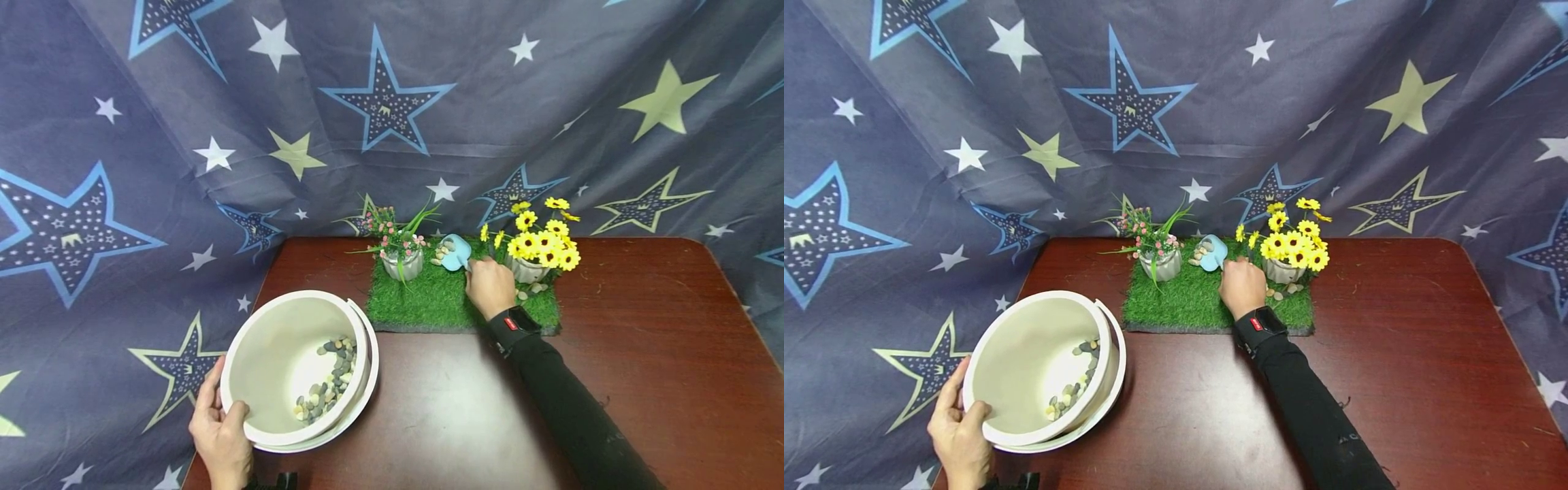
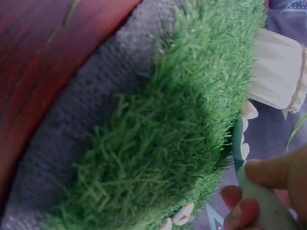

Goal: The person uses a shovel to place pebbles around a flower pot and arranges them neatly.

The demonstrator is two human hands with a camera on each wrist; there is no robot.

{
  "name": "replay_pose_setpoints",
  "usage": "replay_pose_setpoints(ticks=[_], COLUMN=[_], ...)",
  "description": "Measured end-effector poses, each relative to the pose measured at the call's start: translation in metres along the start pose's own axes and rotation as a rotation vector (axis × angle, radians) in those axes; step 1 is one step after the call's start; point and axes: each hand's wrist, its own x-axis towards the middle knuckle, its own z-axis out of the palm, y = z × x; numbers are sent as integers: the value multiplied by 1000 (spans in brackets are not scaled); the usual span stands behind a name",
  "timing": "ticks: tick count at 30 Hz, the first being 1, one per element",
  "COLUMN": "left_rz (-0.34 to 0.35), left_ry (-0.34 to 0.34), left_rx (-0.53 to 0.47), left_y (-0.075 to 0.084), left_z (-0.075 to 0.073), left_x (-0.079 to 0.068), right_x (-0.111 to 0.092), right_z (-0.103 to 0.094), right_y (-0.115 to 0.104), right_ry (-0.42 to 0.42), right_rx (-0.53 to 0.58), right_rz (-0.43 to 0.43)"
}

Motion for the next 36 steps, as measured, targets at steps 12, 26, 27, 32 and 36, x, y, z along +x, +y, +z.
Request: replay_pose_setpoints(ticks=[12,26,27,32,36], left_rz=[8,7,5,1,4], left_ry=[-8,1,2,6,-1], left_rx=[4,21,23,28,20], left_y=[-1,-2,-2,-1,-1], left_z=[0,-1,-1,0,0], left_x=[0,0,0,0,1], right_x=[0,5,5,1,-3], right_z=[5,5,6,6,8], right_y=[-1,-15,-15,-14,-13], right_ry=[13,-18,-14,22,31], right_rx=[-38,-56,-56,-50,-23], right_rz=[4,57,60,58,57])
